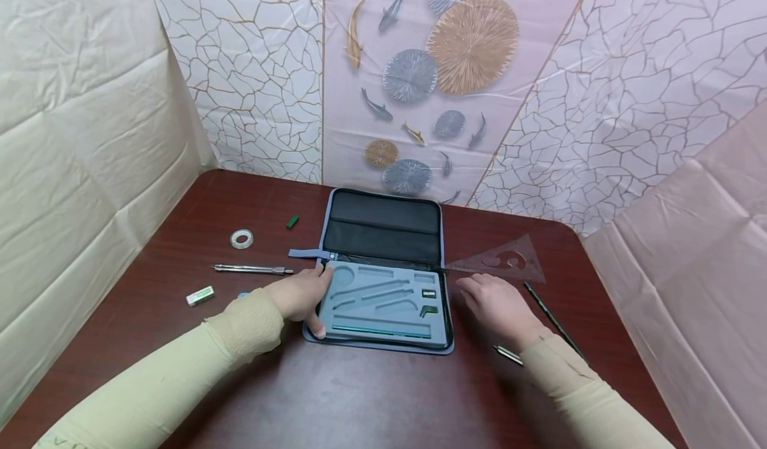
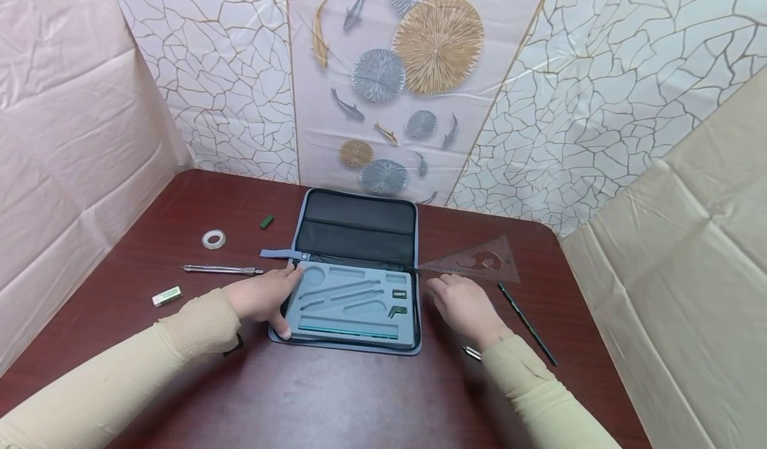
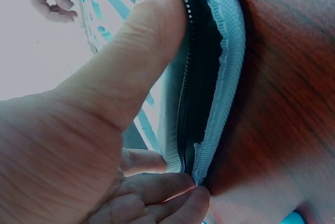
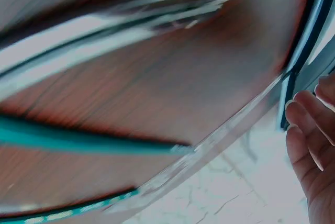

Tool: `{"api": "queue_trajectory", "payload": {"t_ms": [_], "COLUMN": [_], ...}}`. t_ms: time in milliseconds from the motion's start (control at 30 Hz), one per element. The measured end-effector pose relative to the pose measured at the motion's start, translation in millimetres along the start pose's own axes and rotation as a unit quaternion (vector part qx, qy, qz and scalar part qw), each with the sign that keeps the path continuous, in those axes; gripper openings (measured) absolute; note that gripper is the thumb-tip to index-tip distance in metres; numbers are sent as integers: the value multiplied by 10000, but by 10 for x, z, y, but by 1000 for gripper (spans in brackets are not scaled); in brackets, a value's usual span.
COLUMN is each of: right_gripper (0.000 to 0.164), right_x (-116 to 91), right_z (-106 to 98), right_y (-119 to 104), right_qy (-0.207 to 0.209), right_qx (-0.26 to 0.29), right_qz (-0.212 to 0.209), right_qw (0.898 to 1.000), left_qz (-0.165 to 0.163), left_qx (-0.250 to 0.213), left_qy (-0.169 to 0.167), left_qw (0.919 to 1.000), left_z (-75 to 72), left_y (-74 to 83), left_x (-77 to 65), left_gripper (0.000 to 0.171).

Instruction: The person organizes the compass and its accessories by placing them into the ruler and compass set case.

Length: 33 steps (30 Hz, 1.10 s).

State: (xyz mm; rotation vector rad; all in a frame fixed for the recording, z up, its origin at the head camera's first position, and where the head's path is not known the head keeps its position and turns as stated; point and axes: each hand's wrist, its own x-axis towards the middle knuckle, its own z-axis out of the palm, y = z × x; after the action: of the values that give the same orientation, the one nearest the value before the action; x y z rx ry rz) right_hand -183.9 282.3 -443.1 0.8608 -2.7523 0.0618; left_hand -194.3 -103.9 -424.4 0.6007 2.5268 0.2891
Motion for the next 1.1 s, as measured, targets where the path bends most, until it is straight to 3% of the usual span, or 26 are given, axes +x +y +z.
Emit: {"api": "queue_trajectory", "payload": {"t_ms": [200,433,833,1100], "right_gripper": [24,34,38,42], "right_x": [-185,-365,-555,-665], "right_z": [-61,-115,-207,-189], "right_y": [186,323,395,431], "right_qy": [-63,-445,-1113,-1266], "right_qx": [-91,-233,301,626], "right_qz": [619,1483,2301,2481], "right_qw": [9980,9877,9663,9584], "left_qz": [29,5,-90,-11], "left_qx": [47,59,-166,-33], "left_qy": [9,16,-35,50], "left_qw": [10000,10000,9998,10000], "left_z": [-2,-10,11,23], "left_y": [-15,-10,6,3], "left_x": [8,3,-4,-3], "left_gripper": [118,118,119,118]}}
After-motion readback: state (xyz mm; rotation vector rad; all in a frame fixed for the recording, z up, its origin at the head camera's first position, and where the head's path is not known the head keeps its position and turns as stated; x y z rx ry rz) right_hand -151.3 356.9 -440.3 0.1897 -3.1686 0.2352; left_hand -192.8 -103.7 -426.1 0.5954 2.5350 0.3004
